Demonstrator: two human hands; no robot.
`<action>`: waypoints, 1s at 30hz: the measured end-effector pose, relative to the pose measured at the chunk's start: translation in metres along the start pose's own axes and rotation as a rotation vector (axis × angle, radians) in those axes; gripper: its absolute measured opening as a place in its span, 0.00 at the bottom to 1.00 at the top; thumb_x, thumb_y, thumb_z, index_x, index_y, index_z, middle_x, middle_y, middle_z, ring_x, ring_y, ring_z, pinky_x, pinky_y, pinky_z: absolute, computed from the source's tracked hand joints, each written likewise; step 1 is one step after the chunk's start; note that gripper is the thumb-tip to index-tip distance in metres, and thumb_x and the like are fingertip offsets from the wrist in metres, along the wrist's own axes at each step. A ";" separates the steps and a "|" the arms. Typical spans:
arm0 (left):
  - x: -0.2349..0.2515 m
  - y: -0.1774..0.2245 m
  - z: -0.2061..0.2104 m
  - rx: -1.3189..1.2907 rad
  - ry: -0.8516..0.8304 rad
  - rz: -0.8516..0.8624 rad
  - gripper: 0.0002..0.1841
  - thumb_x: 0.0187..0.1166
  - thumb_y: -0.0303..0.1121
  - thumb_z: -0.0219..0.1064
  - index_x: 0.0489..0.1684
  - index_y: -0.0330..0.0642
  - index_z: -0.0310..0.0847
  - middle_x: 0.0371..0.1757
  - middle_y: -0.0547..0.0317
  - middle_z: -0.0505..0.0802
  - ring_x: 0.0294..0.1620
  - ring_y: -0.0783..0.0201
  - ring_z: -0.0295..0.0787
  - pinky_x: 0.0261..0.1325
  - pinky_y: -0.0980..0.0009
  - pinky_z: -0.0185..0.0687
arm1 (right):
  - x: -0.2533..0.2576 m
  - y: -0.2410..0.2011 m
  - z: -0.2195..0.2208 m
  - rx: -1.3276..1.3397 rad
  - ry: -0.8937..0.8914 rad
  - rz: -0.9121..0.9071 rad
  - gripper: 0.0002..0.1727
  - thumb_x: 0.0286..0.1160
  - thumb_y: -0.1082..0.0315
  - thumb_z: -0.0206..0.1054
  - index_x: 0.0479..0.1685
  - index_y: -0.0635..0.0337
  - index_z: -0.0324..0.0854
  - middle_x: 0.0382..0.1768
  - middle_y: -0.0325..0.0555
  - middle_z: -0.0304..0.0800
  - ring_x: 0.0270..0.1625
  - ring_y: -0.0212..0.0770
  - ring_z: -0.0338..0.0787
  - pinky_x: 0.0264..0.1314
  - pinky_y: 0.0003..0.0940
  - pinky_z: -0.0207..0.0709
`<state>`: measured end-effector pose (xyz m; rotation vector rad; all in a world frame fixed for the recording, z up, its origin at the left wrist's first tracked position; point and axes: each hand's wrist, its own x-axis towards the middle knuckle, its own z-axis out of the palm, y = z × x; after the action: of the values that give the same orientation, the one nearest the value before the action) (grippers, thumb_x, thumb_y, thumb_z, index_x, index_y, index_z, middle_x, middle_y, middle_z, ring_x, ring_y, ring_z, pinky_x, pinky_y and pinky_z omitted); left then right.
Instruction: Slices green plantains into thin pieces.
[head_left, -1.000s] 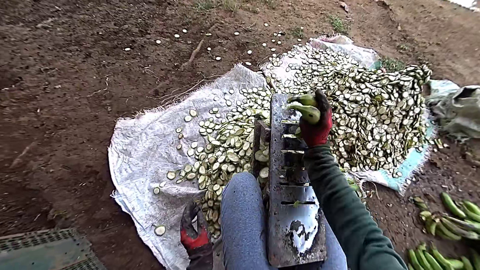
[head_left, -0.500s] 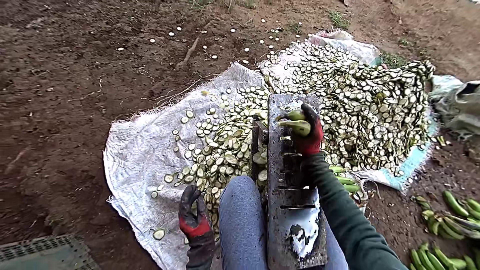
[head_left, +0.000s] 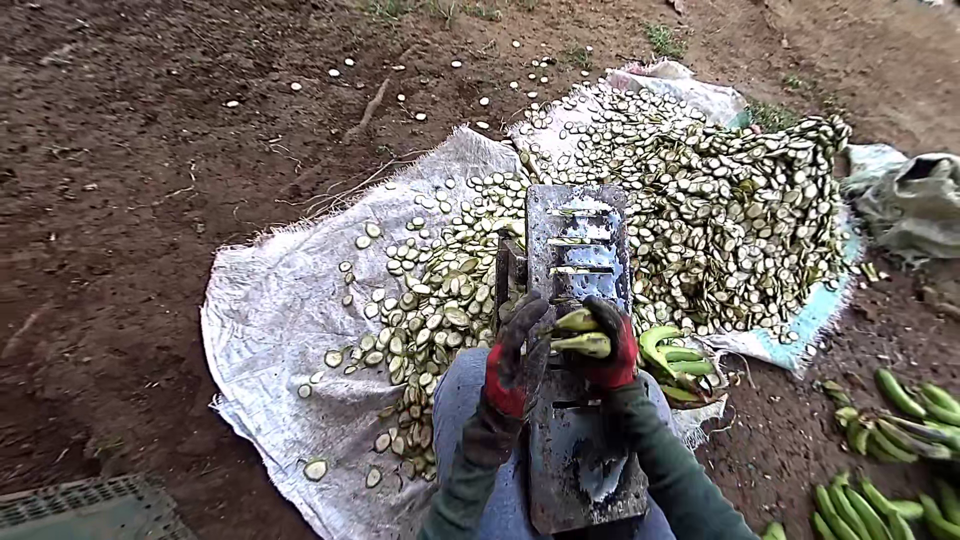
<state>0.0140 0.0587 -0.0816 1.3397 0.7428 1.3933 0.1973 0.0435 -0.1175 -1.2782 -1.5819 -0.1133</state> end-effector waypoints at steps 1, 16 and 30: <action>0.014 -0.004 0.015 0.019 -0.012 -0.043 0.22 0.81 0.28 0.60 0.73 0.27 0.76 0.75 0.44 0.84 0.77 0.63 0.78 0.80 0.66 0.74 | 0.018 0.009 0.011 -0.038 -0.003 0.007 0.36 0.56 0.55 0.81 0.66 0.66 0.83 0.61 0.60 0.91 0.66 0.56 0.89 0.73 0.56 0.78; -0.015 -0.023 -0.094 0.356 0.390 0.144 0.26 0.85 0.29 0.56 0.78 0.20 0.65 0.76 0.34 0.80 0.74 0.55 0.82 0.76 0.62 0.79 | -0.064 -0.068 -0.069 -0.162 -0.206 0.025 0.27 0.65 0.46 0.75 0.61 0.50 0.88 0.62 0.58 0.91 0.69 0.55 0.88 0.74 0.53 0.80; -0.165 -0.086 -0.165 0.520 0.639 -0.439 0.21 0.86 0.26 0.56 0.73 0.21 0.72 0.71 0.27 0.82 0.65 0.49 0.86 0.70 0.58 0.81 | 0.130 0.037 0.022 -0.302 -0.210 -0.033 0.25 0.57 0.66 0.79 0.60 0.57 0.88 0.61 0.60 0.89 0.65 0.62 0.88 0.63 0.60 0.83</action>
<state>-0.1465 -0.0358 -0.2467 0.9901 1.8074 1.3064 0.2270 0.1578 -0.0491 -1.5376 -1.8163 -0.2534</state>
